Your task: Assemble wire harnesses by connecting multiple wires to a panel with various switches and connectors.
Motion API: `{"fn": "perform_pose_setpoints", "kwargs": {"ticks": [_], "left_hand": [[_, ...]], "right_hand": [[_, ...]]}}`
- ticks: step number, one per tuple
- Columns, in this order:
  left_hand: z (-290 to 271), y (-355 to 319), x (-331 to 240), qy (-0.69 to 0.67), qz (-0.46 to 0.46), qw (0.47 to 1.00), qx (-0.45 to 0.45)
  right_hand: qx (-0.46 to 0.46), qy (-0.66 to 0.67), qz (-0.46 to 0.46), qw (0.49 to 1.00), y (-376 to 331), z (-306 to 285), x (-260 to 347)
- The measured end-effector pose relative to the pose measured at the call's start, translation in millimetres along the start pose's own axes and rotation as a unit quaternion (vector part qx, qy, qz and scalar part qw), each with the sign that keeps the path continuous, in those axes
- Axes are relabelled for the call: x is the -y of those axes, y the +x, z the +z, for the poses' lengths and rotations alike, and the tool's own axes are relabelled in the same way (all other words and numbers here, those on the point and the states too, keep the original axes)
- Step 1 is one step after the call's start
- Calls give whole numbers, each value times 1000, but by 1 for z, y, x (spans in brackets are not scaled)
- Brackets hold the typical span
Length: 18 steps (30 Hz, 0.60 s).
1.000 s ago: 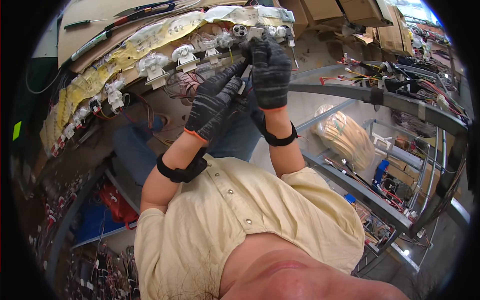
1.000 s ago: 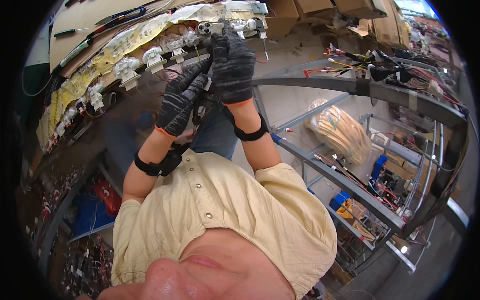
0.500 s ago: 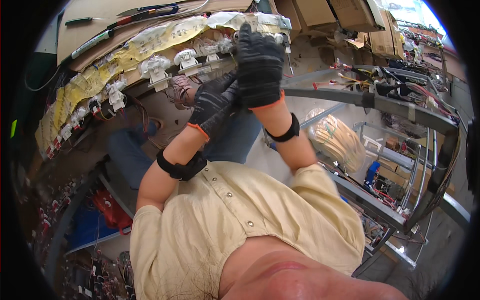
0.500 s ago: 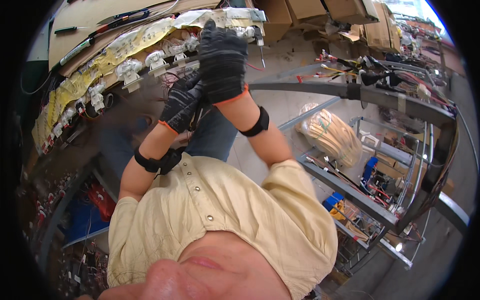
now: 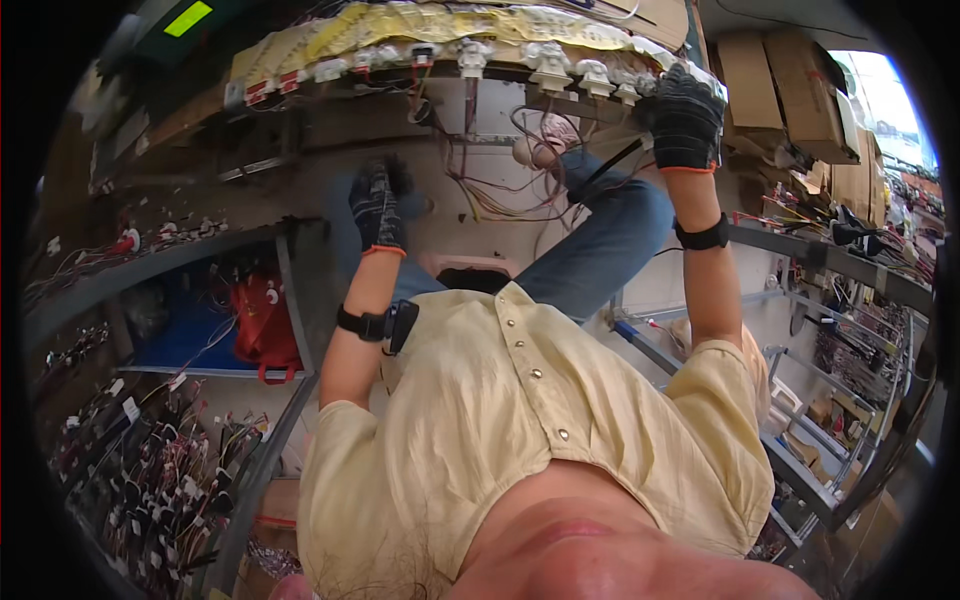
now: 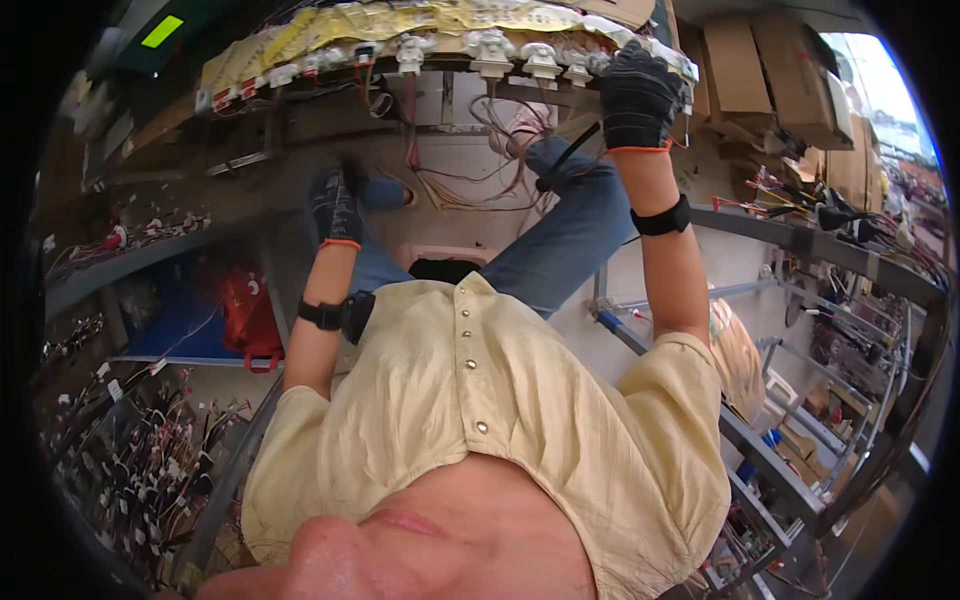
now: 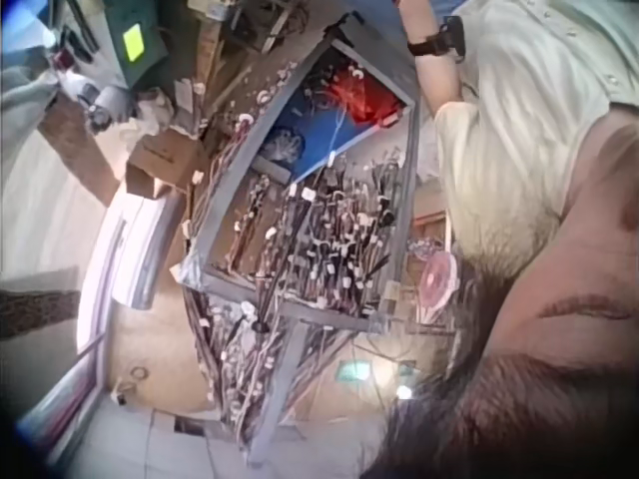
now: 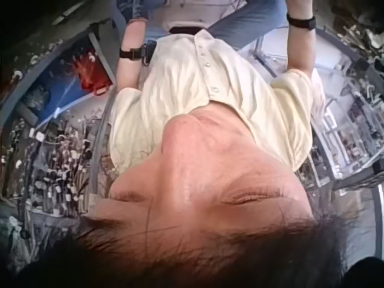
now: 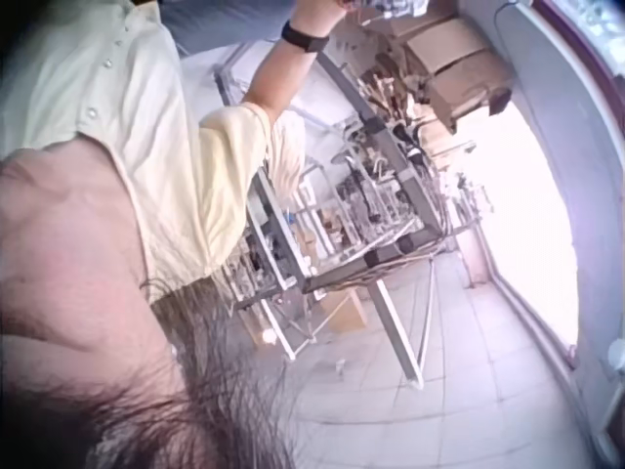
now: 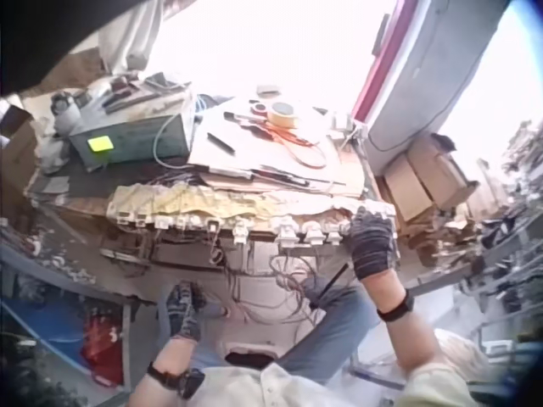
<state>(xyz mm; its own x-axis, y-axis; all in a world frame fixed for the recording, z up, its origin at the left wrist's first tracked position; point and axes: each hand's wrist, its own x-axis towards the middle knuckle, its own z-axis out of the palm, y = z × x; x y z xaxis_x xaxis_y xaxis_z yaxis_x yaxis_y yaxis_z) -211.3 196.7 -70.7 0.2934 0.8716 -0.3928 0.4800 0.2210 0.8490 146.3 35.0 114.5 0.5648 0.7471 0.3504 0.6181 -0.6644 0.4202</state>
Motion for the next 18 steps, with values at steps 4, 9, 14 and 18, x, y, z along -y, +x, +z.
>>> {"fn": "perform_pose_setpoints", "kwargs": {"ticks": [4, 9, 14, 18], "left_hand": [[-18, 66, -45, -87, -65, 994, -27], [-15, 141, -98, -297, 12, 951, 86], [-5, 157, -112, -387, 36, 914, 116], [-19, 138, -32, -377, 108, 919, 29]], "right_hand": [[-5, -1, -15, 1000, -2, 0, 0], [-46, -34, -15, 998, 0, 5, 10], [-14, -87, -4, 996, -1, 6, 5], [-33, -73, 6, 997, 0, 1, 14]]}}
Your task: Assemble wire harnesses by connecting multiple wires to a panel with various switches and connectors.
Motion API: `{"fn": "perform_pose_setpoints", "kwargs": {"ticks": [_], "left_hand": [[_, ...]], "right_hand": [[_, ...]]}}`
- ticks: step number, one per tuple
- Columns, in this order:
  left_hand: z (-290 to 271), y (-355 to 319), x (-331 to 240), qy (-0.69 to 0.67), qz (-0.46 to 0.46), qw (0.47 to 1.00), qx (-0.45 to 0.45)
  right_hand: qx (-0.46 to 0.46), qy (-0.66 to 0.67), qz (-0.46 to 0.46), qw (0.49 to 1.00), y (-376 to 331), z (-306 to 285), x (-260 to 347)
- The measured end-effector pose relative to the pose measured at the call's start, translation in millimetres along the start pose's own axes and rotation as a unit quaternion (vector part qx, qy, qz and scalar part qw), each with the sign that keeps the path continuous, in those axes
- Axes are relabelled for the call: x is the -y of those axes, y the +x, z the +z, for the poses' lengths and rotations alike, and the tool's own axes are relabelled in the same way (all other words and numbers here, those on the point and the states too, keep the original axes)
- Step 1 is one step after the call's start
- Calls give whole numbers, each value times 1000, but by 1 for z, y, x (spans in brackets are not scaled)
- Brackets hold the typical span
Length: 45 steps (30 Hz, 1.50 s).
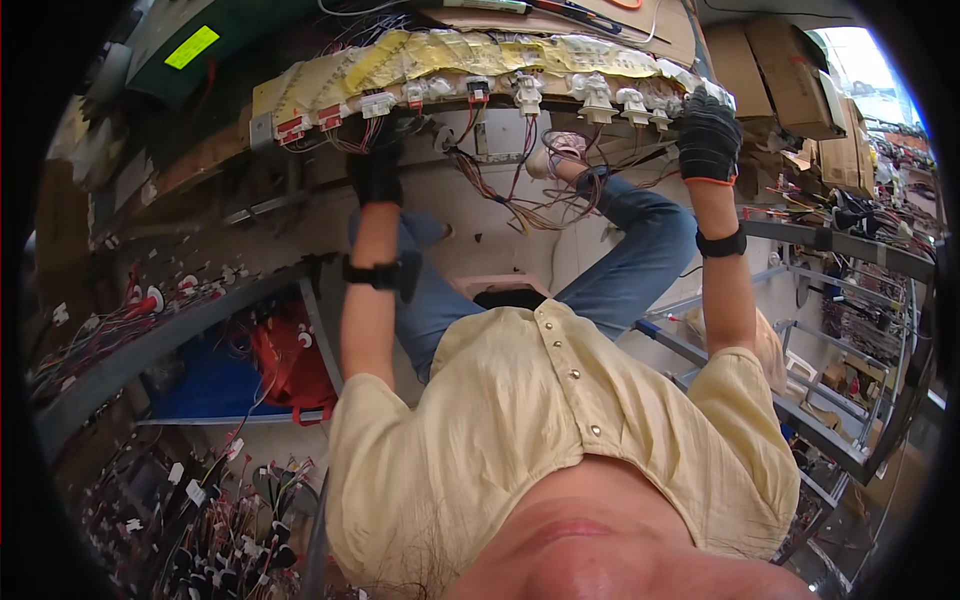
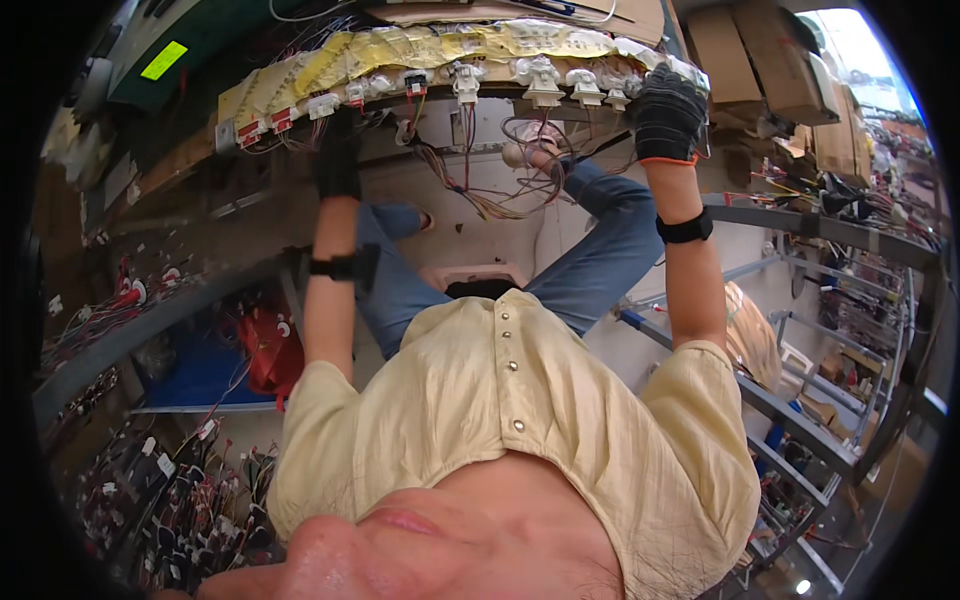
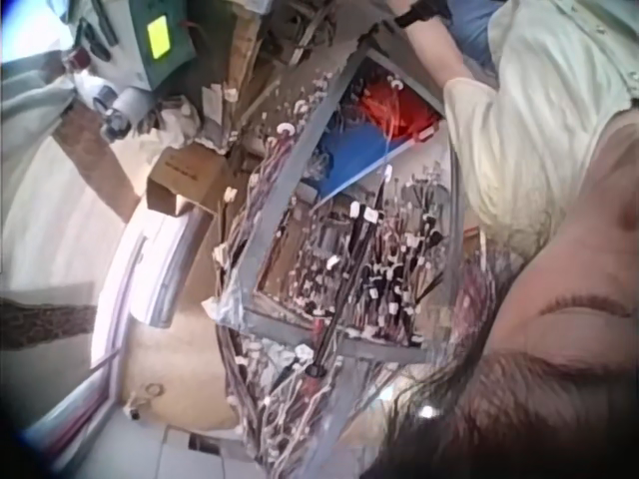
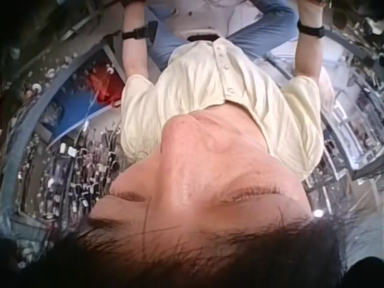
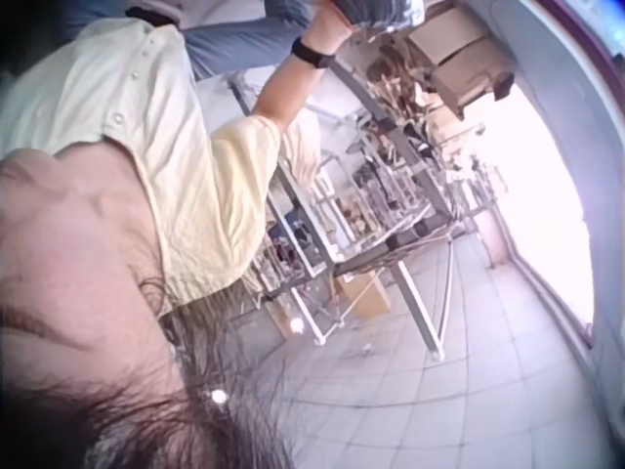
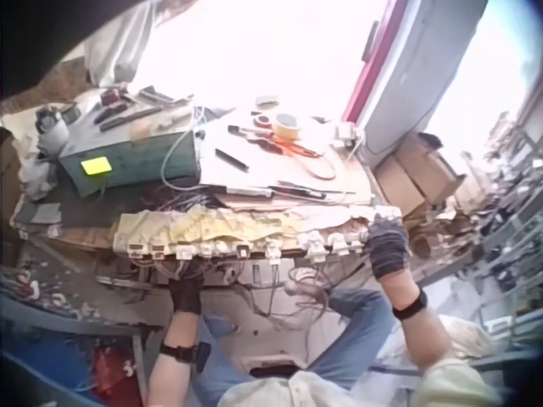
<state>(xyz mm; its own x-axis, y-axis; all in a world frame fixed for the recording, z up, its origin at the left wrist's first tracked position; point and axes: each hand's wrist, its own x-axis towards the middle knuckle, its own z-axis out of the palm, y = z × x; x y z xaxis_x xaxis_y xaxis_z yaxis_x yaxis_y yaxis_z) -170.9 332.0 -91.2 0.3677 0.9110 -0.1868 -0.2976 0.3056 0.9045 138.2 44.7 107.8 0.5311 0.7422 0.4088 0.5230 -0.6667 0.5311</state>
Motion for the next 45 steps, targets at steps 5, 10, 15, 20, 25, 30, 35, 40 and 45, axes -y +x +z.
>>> {"fn": "perform_pose_setpoints", "kwargs": {"ticks": [5, 10, 15, 20, 25, 30, 35, 40, 45], "left_hand": [[-15, -83, 22, 193, 149, 957, -155], [2, -96, -24, 485, 484, 725, 72], [53, -97, -44, 615, 349, 705, 44], [95, -102, -64, 461, 382, 794, -102], [105, -100, -75, 432, 376, 812, -118], [110, -93, -73, 419, 416, 796, -133], [108, -85, -75, 464, 414, 773, -123], [91, -98, -74, 577, 428, 682, -137], [68, -119, -77, 493, 392, 774, -61]], "right_hand": [[-29, -26, -18, 999, -3, 8, -10], [-27, -9, -11, 1000, 1, 1, -4], [-3, -10, 4, 1000, 1, -3, 1], [-21, -39, -5, 999, -4, 7, -5], [-32, -21, -21, 999, -6, 13, -9], [22, 5, 3, 1000, -2, -9, -2], [14, -4, 7, 1000, 0, -8, -4], [-34, 25, -17, 999, 0, 14, -5], [-96, -52, -55, 992, -9, 13, -15]]}}
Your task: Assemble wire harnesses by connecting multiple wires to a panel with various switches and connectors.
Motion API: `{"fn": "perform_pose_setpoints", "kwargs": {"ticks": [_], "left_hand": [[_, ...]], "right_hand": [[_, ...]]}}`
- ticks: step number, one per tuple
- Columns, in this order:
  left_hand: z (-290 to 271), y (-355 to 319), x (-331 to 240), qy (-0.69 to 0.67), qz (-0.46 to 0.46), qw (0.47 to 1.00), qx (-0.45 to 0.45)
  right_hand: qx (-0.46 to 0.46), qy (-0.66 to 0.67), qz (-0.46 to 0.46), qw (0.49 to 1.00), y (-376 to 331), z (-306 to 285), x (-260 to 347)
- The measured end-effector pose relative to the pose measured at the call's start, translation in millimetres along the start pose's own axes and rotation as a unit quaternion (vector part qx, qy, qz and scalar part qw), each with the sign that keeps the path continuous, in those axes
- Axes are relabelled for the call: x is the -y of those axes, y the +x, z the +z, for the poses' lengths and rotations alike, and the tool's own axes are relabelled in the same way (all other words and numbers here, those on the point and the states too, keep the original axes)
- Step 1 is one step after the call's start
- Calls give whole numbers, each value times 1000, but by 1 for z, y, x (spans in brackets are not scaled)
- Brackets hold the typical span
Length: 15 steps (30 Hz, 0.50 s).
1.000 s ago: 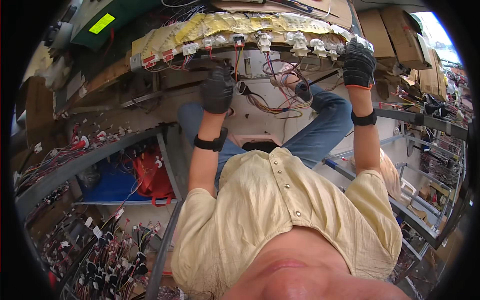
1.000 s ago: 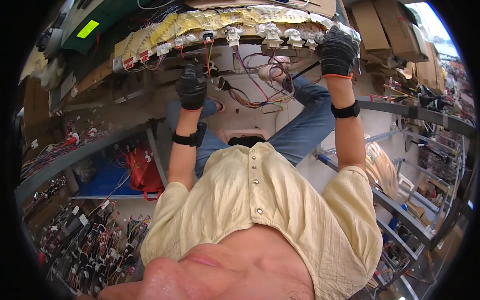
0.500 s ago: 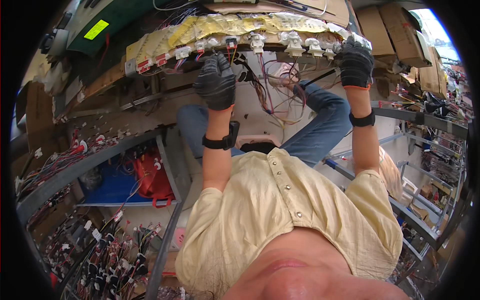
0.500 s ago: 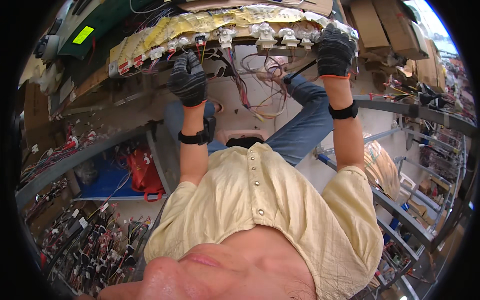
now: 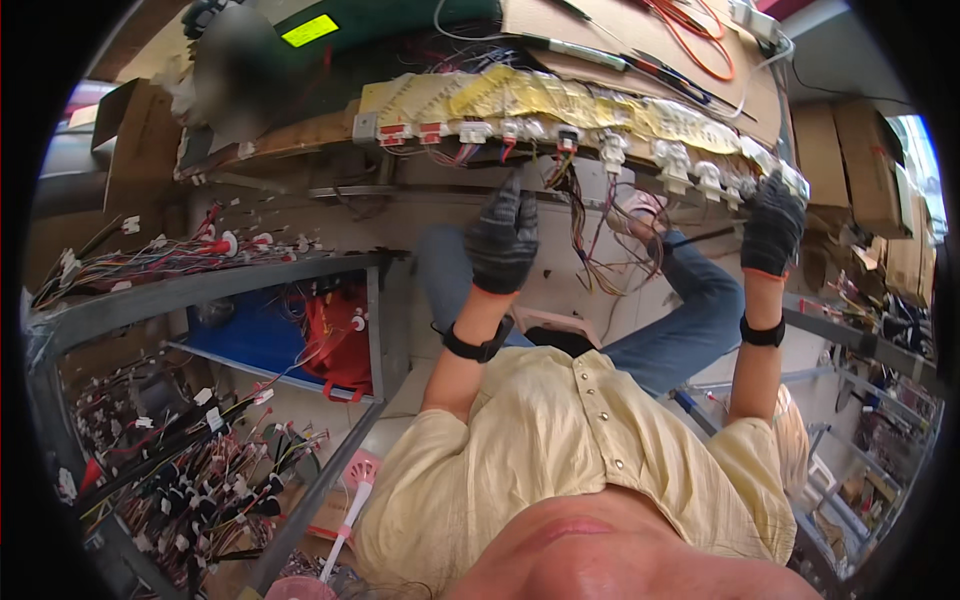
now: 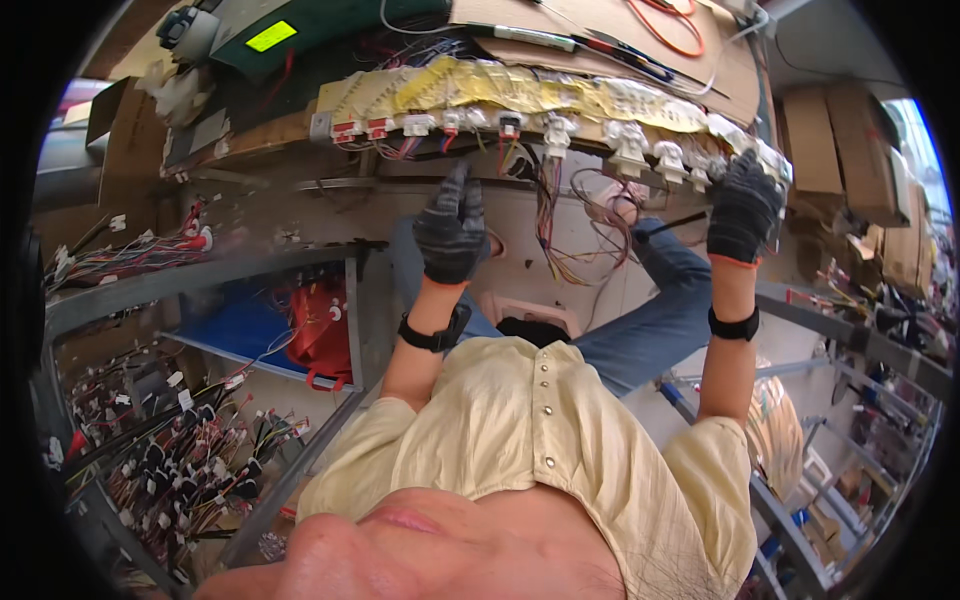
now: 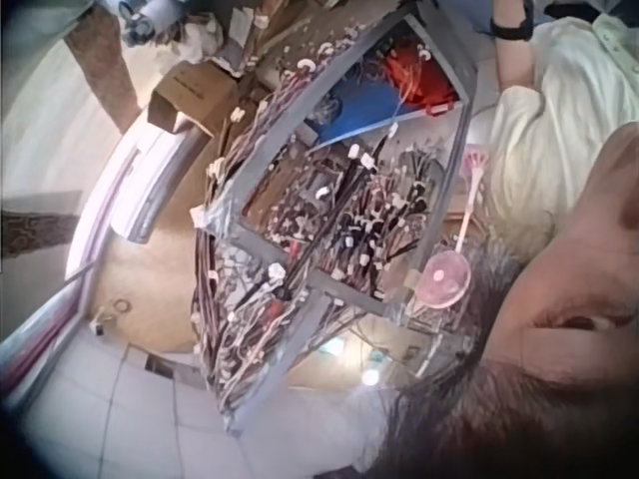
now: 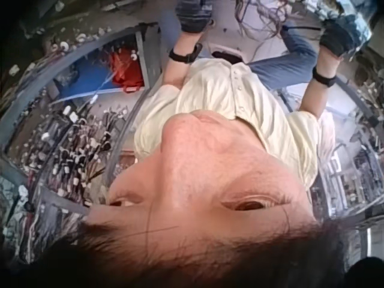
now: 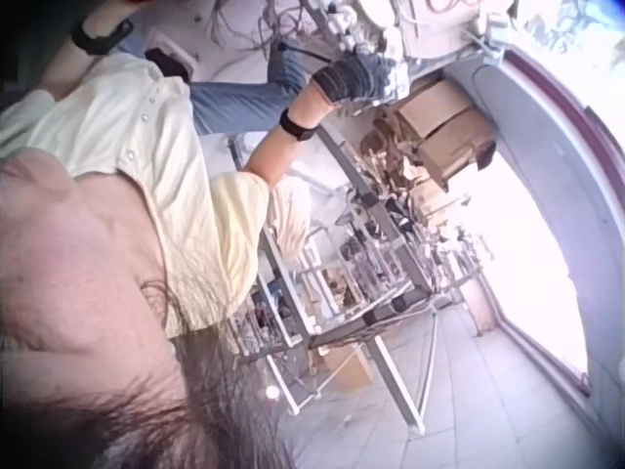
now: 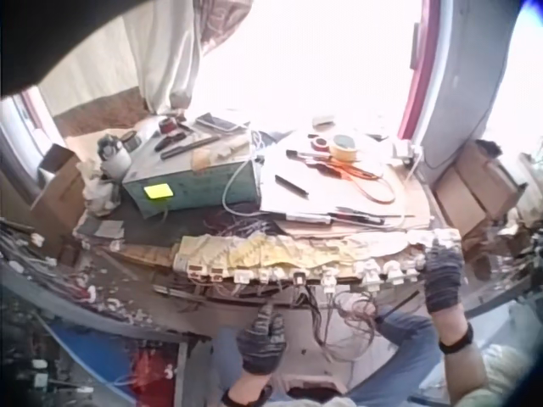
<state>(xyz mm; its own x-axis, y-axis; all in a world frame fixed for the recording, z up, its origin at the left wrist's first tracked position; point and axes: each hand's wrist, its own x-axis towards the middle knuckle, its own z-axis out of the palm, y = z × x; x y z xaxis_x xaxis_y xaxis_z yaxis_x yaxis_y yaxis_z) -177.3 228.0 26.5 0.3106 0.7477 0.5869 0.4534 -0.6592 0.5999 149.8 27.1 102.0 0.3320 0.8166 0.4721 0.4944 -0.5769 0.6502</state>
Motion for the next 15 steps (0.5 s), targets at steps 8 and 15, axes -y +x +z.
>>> {"fn": "perform_pose_setpoints", "kwargs": {"ticks": [8, 15], "left_hand": [[-16, -16, 34, -23, -11, 999, 34], [-38, -16, 36, 44, -95, 991, 87]], "right_hand": [[109, -2, 13, 994, -1, 10, 6], [160, 96, 39, 982, 5, -14, 4]]}}
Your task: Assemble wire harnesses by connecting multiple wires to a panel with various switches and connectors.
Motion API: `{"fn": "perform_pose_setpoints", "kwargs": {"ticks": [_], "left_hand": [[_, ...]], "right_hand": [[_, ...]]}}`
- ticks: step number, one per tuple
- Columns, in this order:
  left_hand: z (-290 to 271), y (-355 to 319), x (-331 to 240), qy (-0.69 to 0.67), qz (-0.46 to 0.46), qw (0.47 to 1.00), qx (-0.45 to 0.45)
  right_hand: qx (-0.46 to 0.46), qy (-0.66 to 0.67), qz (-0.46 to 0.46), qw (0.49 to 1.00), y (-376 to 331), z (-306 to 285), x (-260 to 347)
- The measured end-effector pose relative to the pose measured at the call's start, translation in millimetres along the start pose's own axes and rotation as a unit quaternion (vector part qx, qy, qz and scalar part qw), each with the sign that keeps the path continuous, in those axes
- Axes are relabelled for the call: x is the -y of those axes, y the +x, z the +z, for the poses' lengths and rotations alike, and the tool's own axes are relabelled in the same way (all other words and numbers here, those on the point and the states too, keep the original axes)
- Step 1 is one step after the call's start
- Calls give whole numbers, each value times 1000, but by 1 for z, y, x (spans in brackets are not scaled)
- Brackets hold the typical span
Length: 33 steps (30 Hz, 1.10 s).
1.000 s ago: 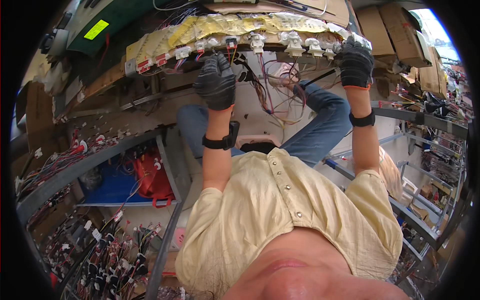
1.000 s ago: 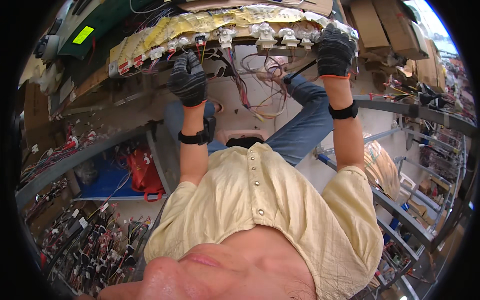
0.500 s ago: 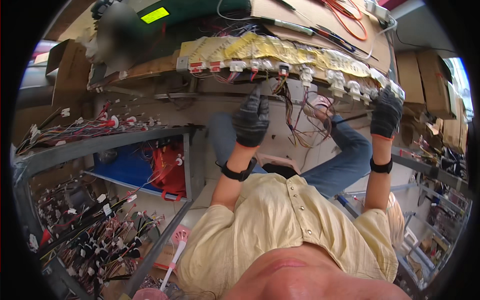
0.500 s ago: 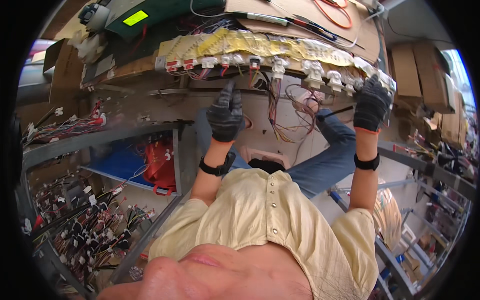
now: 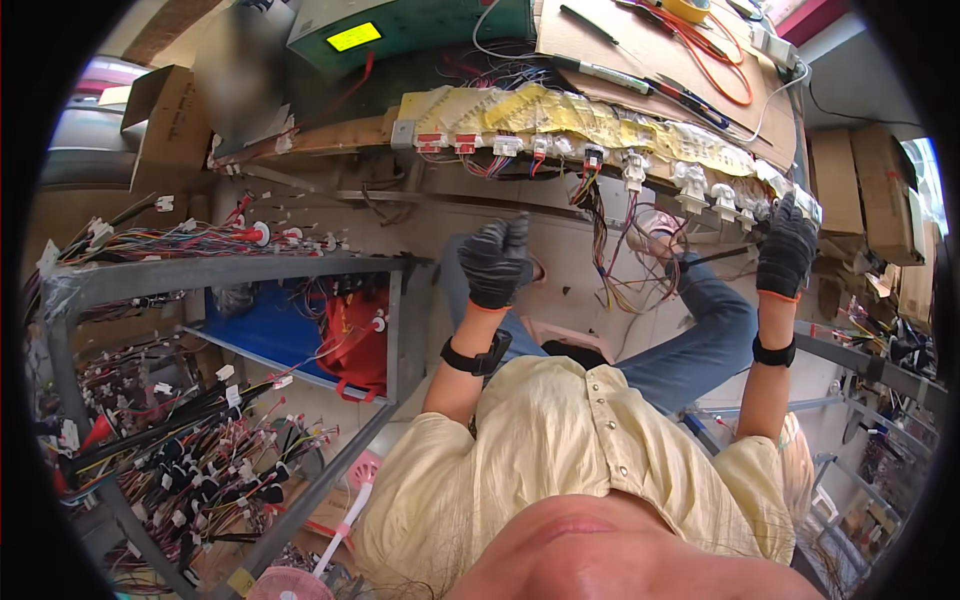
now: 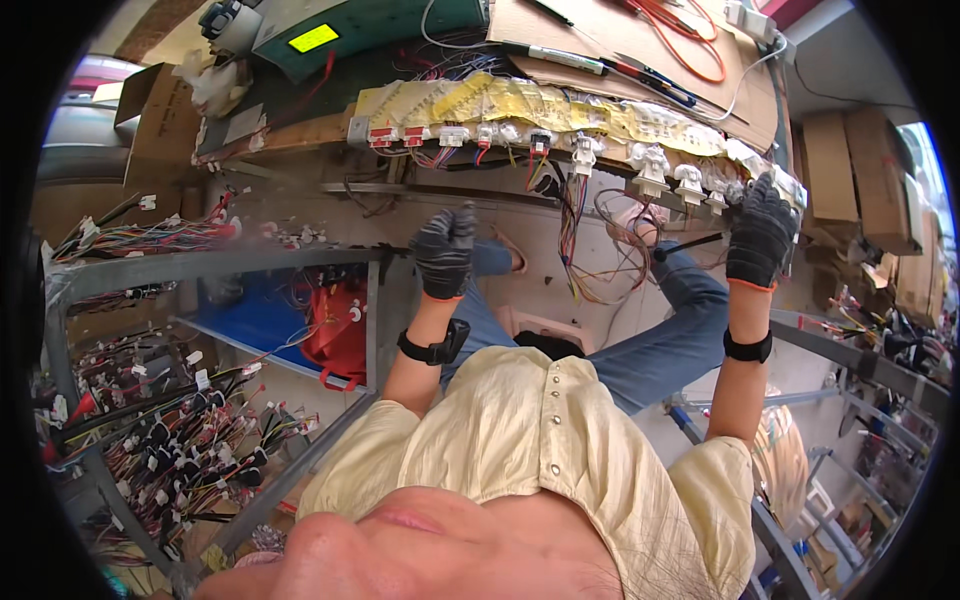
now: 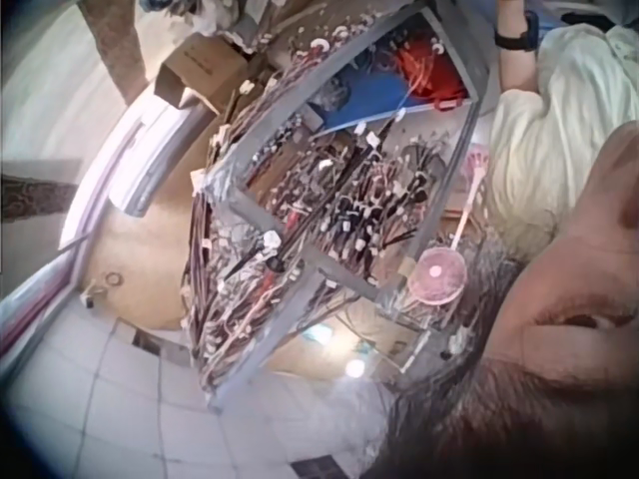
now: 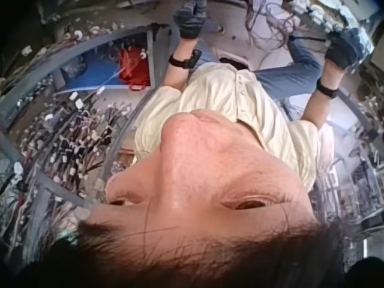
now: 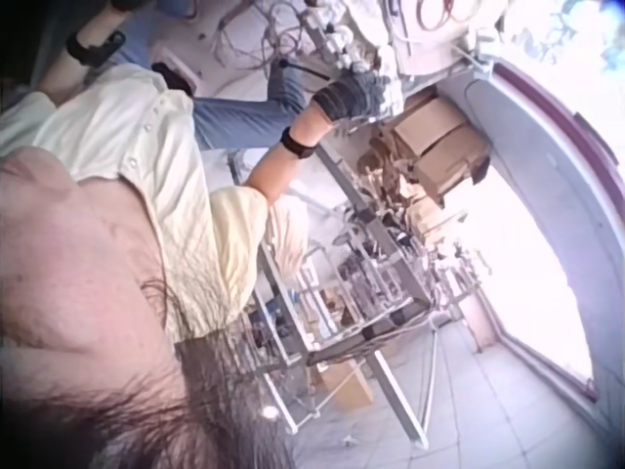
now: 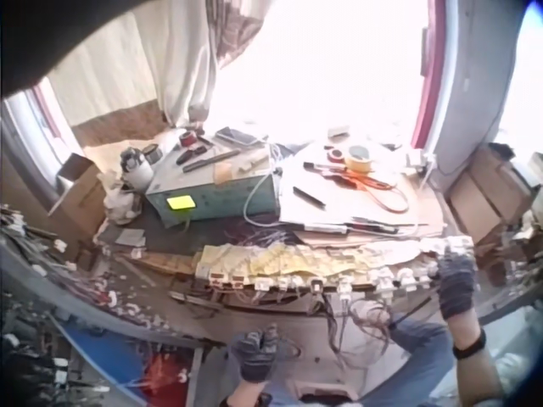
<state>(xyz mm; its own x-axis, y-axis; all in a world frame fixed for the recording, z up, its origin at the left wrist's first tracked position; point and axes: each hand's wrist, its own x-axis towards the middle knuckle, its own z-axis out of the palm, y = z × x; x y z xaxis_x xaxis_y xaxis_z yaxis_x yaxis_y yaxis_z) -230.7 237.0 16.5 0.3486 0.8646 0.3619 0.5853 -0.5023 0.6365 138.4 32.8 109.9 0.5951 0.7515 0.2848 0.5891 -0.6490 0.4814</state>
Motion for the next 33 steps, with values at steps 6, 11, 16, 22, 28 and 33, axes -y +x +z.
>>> {"fn": "perform_pose_setpoints", "kwargs": {"ticks": [6, 11, 16, 22, 28, 33], "left_hand": [[-9, 57, 38, -291, -132, 912, -258], [-22, 89, 45, -464, -345, 813, -65], [-16, 92, 69, -498, -295, 812, -68], [-4, 97, 118, -426, -117, 897, -18], [-10, 106, 95, -588, -212, 781, -14], [-20, 106, 95, -655, -252, 712, -8]], "right_hand": [[-81, -8, -38, 996, 3, -5, -2], [-90, -32, -32, 995, -1, -6, -7], [-19, -6, -3, 1000, 1, -19, 1], [-63, -15, -25, 998, 2, -17, 2], [-22, -36, -11, 999, -1, -16, 1], [-5, -10, -3, 1000, 0, -6, 5]]}}
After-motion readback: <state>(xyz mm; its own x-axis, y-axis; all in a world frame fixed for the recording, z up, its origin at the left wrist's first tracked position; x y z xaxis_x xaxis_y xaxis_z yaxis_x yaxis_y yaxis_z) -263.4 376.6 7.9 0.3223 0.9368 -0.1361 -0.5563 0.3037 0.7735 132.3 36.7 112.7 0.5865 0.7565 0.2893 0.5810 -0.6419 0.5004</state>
